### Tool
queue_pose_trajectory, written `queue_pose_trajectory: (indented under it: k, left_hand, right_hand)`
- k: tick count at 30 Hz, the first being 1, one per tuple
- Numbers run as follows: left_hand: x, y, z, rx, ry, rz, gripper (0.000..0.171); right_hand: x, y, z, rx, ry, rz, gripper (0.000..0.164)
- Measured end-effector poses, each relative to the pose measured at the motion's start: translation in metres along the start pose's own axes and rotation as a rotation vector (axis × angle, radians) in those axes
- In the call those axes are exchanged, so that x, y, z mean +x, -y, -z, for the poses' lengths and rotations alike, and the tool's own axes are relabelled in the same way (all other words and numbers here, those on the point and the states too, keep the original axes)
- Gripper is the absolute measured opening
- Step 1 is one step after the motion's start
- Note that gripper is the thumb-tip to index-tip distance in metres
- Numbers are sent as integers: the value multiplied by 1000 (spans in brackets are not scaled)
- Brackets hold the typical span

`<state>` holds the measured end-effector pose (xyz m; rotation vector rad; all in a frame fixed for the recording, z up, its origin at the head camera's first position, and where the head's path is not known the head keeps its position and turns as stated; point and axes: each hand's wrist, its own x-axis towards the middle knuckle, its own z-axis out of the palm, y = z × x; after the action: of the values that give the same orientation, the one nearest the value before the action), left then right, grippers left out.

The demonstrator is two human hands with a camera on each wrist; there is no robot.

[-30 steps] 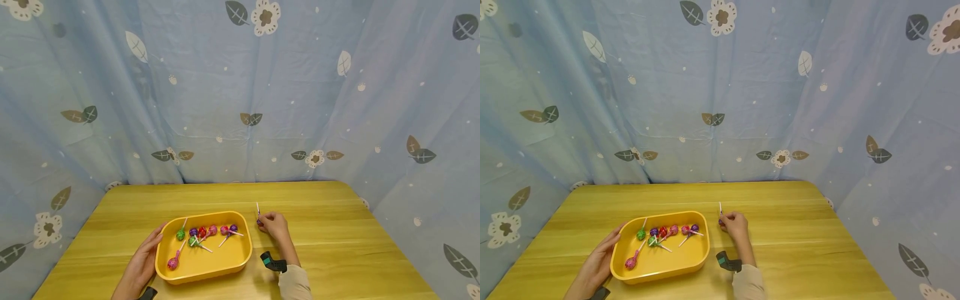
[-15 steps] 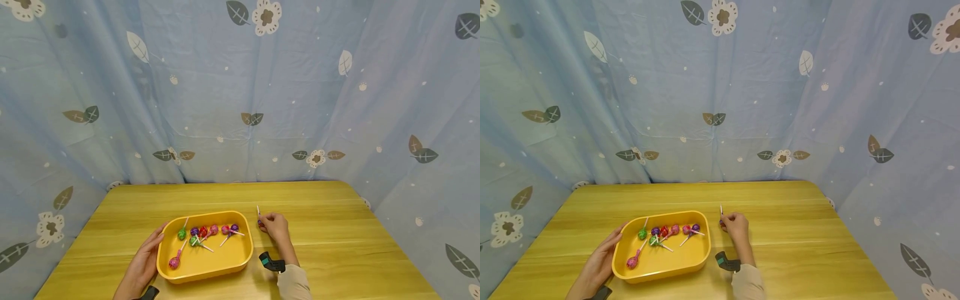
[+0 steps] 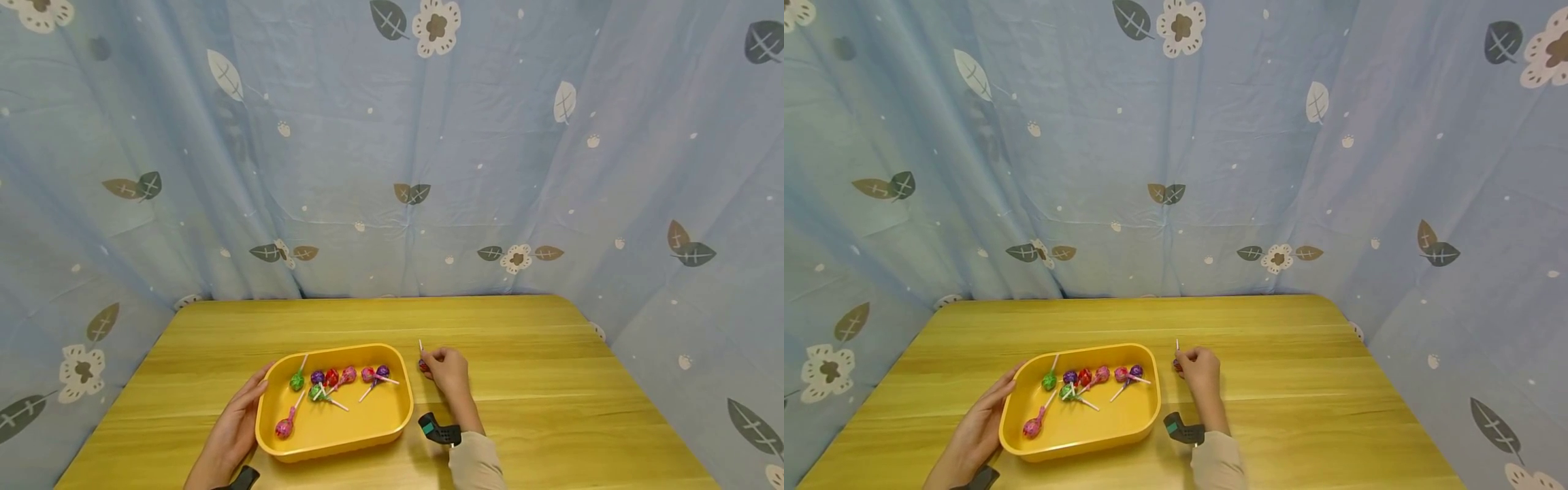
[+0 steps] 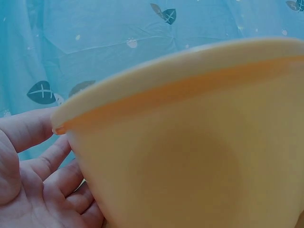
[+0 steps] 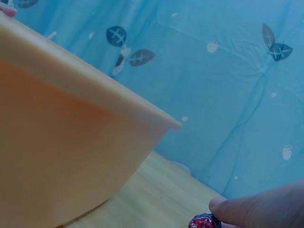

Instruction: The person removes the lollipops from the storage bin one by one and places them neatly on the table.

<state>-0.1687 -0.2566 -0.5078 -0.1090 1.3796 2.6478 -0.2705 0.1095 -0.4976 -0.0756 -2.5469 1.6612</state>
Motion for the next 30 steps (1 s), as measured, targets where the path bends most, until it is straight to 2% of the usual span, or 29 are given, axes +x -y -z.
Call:
queue_pose_trajectory:
  k: [9,19,23,30]
  left_hand:
    - [-1,0,0,7,-2,-6,24]
    - [-3,0,1,-45,52,-33,28]
    - [-3,0,0,-49,69,-32,29]
    - [-2,0,-1,-43,13,-26,25]
  right_hand:
    - [0,2,0,-16,-7,-24,25]
    - [-1,6,5,-31,-61,-42,28]
    - [-3,11,9,21,-68,-45,26]
    - [-4,24,14,118,-23,-60,26]
